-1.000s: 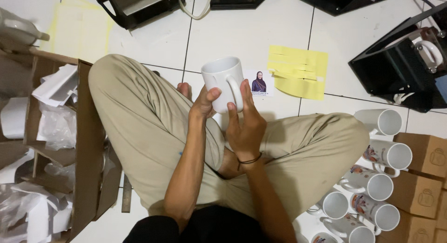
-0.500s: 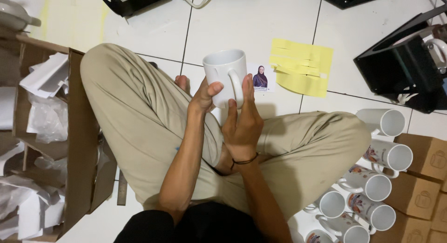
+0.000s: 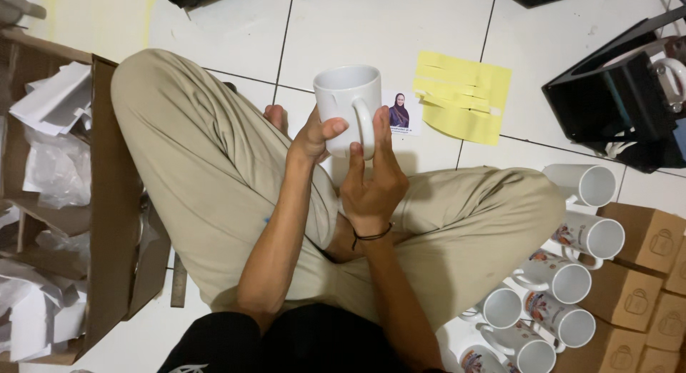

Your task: The person prepares mugs for sublimation by removing them from plastic wrapping, positioning a printed transfer sheet onto the surface, and securing it with tape. The person then places the prepared mugs into a series of heat press machines and activates the timers.

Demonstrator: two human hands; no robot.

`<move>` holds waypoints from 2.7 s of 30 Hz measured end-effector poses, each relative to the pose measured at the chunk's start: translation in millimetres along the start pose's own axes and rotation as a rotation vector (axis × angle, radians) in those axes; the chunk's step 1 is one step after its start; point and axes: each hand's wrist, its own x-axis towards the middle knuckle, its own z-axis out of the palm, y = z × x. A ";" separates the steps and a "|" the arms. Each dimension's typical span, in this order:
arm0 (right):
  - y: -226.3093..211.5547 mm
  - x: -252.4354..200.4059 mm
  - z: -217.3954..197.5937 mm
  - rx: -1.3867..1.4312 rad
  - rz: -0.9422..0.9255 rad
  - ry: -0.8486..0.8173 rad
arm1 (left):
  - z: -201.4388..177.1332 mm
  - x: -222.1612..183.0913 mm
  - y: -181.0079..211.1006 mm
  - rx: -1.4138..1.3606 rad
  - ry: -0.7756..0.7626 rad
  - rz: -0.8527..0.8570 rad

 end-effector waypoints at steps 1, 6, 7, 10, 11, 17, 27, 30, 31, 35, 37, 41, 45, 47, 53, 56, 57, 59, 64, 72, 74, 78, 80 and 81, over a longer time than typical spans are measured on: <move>0.5 -0.4 -0.6 -0.005 0.000 -0.001 | 2.6 -0.4 2.1 0.013 -0.013 0.004; 8.1 1.7 -6.9 0.008 0.029 -0.040 | -6.3 6.8 -5.9 -0.016 -0.064 0.041; 13.0 3.3 -6.8 0.030 0.052 -0.045 | -0.5 11.1 -1.8 -0.027 -0.079 0.044; 23.5 -4.0 -5.9 0.056 0.095 -0.065 | 14.5 1.8 5.3 0.123 0.050 0.001; 21.1 -2.7 -6.3 0.055 0.095 -0.063 | 14.8 1.7 4.0 0.123 0.047 0.000; 6.6 1.9 -4.8 -0.040 0.072 -0.037 | 27.5 -2.8 10.6 0.135 0.063 -0.052; -1.1 -7.1 16.6 -0.073 0.033 0.228 | 12.7 -0.7 0.2 0.135 0.044 -0.113; 6.5 -9.5 21.2 -0.084 0.042 0.291 | 13.9 -1.6 -2.4 0.129 0.038 -0.123; 9.9 -10.0 22.1 -0.080 0.038 0.303 | 13.9 -0.9 -4.7 0.107 0.049 -0.120; 21.0 -9.5 20.8 -0.032 0.167 0.256 | 17.0 6.5 7.0 0.205 0.100 -0.123; 40.0 -11.4 23.1 0.201 0.375 0.145 | 14.3 14.1 13.7 0.371 0.103 -0.169; 37.8 10.8 10.7 0.464 0.474 0.118 | -4.4 13.7 -3.4 0.194 0.201 -0.215; 47.2 11.4 6.9 0.704 0.558 0.047 | -3.1 8.6 4.2 0.324 0.067 -0.136; 51.1 9.8 7.7 0.760 0.555 0.028 | 2.4 3.8 7.5 0.350 0.064 -0.107; 49.4 14.4 3.7 0.749 0.451 0.015 | 17.2 -3.8 -0.6 0.409 0.254 -0.079; 49.0 25.4 1.2 0.753 0.389 -0.035 | 2.1 -4.6 -4.7 0.387 0.227 -0.026; 47.8 28.5 -0.3 0.750 0.388 -0.082 | -5.8 -6.5 -4.5 0.453 0.246 0.009; 53.0 33.2 -4.0 0.738 0.387 -0.114 | -21.1 -6.8 -4.6 0.516 0.250 0.038; 90.6 83.0 -35.2 0.542 0.713 0.140 | -49.4 -6.5 -3.8 0.654 0.251 0.099; 248.9 112.5 -43.4 -0.650 0.795 0.313 | -39.3 3.9 3.1 0.758 0.244 0.112; 257.0 111.3 -31.7 -0.738 0.682 0.315 | -43.0 3.1 -1.3 0.734 0.261 0.095; 261.2 130.1 -17.8 -0.422 0.477 0.274 | -47.2 1.5 -10.6 0.775 0.302 0.116; 261.1 134.0 -11.3 -0.212 0.459 0.266 | -48.0 1.4 -16.5 0.815 0.322 0.108; 263.0 133.1 -8.5 -0.200 0.472 0.349 | -47.9 2.8 -20.1 0.798 0.297 0.117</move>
